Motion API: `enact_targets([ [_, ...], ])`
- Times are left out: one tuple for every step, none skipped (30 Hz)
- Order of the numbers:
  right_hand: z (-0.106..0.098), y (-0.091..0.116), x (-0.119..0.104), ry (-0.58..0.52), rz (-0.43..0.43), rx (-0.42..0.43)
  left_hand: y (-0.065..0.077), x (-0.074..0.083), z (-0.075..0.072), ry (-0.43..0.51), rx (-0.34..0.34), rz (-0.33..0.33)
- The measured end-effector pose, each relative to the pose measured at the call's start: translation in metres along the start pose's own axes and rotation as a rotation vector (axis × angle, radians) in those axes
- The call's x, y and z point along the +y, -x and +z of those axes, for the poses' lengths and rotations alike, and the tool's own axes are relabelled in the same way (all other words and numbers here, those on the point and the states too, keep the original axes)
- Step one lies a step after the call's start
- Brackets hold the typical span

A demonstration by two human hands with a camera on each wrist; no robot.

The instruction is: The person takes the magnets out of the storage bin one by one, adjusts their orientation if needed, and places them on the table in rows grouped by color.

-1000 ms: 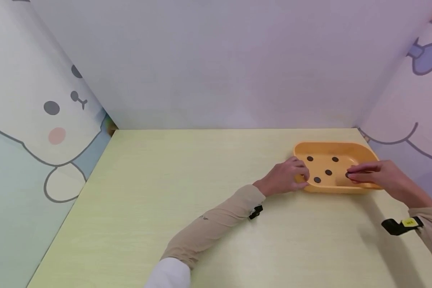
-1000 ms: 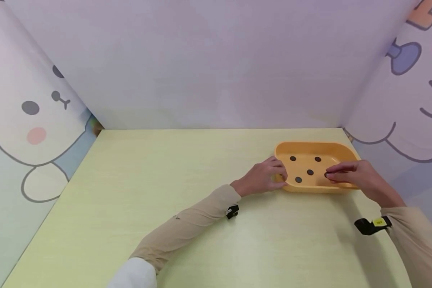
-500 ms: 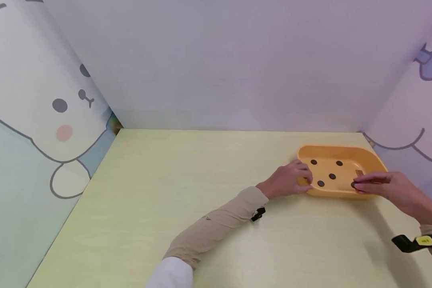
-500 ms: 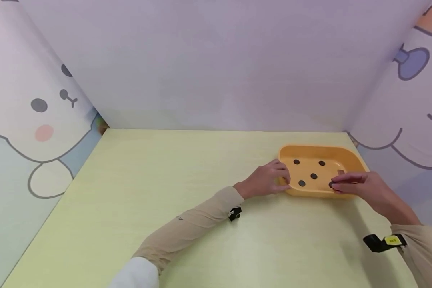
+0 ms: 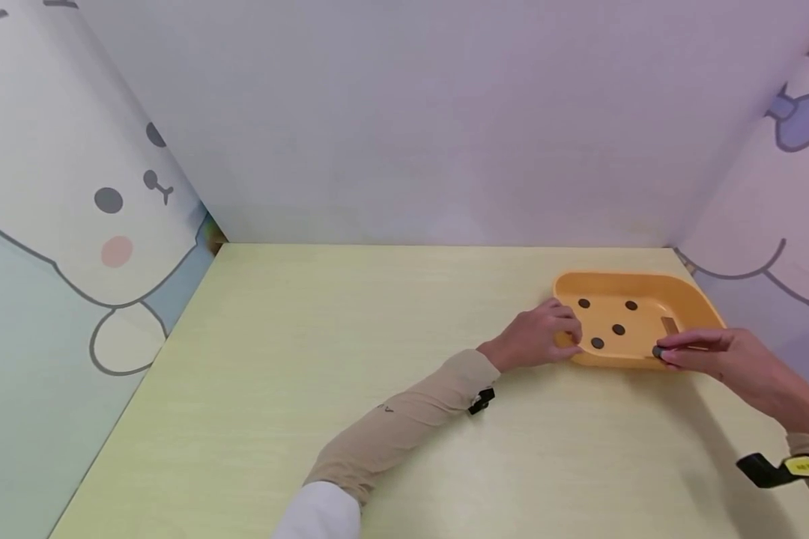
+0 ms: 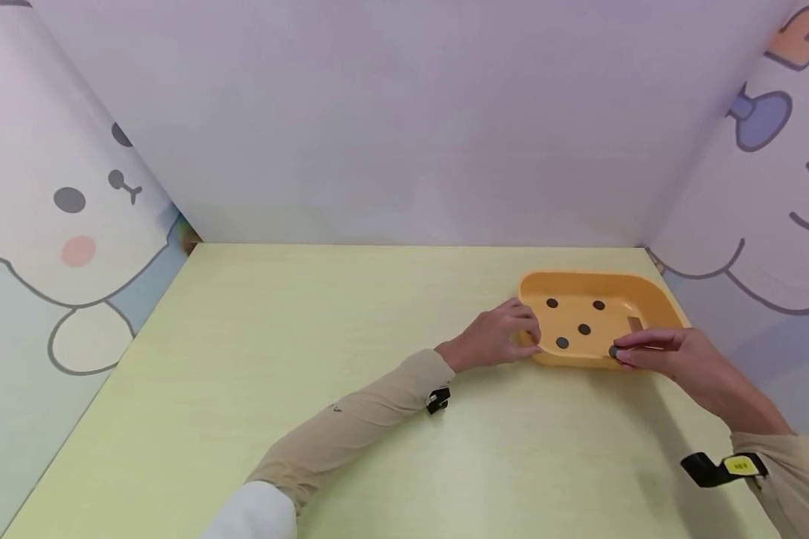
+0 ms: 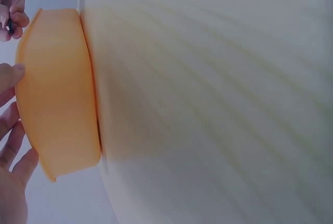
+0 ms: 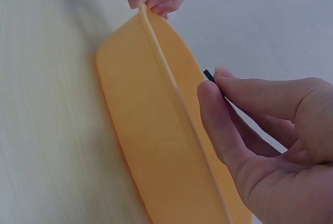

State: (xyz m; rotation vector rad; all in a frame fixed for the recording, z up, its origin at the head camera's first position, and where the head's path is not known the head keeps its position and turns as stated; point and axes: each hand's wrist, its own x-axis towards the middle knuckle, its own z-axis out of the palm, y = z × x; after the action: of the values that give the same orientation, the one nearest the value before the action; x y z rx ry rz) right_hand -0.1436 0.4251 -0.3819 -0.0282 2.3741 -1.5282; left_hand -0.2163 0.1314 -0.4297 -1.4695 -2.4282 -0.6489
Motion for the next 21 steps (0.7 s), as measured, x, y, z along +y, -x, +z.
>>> enact_targets([
  [0.001, 0.001, 0.0, -0.013, 0.001, -0.002, 0.0, 0.0, 0.0, -0.001, 0.0, 0.0],
  [0.002, 0.001, 0.0, -0.026, -0.003, -0.003, 0.0, 0.0, 0.0, -0.004, -0.001, 0.0],
  [0.003, 0.002, 0.0, -0.038, -0.006, -0.006, 0.0, 0.0, 0.0, -0.007, -0.001, 0.001],
  [0.003, 0.002, 0.0, -0.05, -0.011, -0.012, 0.0, 0.001, 0.0, -0.009, -0.001, 0.002],
  [0.004, 0.003, 0.0, -0.057, -0.015, -0.019, 0.001, 0.001, 0.0, -0.011, -0.002, 0.003],
  [0.006, 0.003, 0.0, -0.06, -0.015, -0.02, 0.001, 0.001, 0.0, -0.013, -0.003, 0.004],
  [0.007, 0.003, 0.0, -0.059, -0.017, -0.022, 0.001, 0.001, 0.0, -0.013, -0.004, 0.006],
  [0.008, 0.004, 0.0, -0.055, -0.02, -0.024, 0.001, 0.001, -0.001, -0.011, -0.006, 0.006],
  [0.009, 0.005, 0.0, -0.052, -0.023, -0.028, 0.001, 0.001, -0.001, -0.008, -0.007, 0.007],
  [0.01, 0.005, 0.0, -0.055, -0.029, -0.033, 0.001, 0.001, -0.001, -0.007, -0.007, 0.008],
  [0.011, 0.005, 0.0, -0.057, -0.035, -0.038, 0.002, 0.001, -0.001, -0.005, -0.007, 0.008],
  [0.012, 0.006, 0.0, -0.065, -0.043, -0.043, 0.002, 0.001, -0.001, -0.005, -0.006, 0.008],
  [0.013, 0.006, 0.0, -0.08, -0.051, -0.051, 0.002, 0.001, -0.001, -0.006, -0.005, 0.009],
  [0.014, 0.006, 0.001, -0.092, -0.061, -0.059, 0.001, 0.0, -0.001, -0.007, -0.003, 0.009],
  [0.015, 0.007, 0.001, -0.105, -0.073, -0.071, 0.001, 0.0, -0.001, -0.009, -0.001, 0.01],
  [0.015, 0.007, 0.001, -0.127, -0.084, -0.083, 0.001, 0.0, -0.001, -0.011, 0.0, 0.011],
  [0.016, 0.007, 0.002, -0.139, -0.094, -0.095, 0.002, 0.0, -0.001, -0.009, 0.002, 0.012],
  [0.016, 0.007, 0.002, -0.154, -0.101, -0.107, 0.002, 0.0, -0.001, -0.01, 0.002, 0.013],
  [0.017, 0.008, 0.002, -0.166, -0.109, -0.117, 0.002, 0.0, -0.002, -0.009, 0.003, 0.013],
  [0.017, 0.008, 0.002, -0.164, -0.116, -0.125, 0.002, 0.0, -0.002, -0.009, 0.004, 0.013],
  [0.018, 0.008, 0.003, -0.173, -0.119, -0.135, 0.002, 0.0, -0.002, -0.01, 0.004, 0.012],
])
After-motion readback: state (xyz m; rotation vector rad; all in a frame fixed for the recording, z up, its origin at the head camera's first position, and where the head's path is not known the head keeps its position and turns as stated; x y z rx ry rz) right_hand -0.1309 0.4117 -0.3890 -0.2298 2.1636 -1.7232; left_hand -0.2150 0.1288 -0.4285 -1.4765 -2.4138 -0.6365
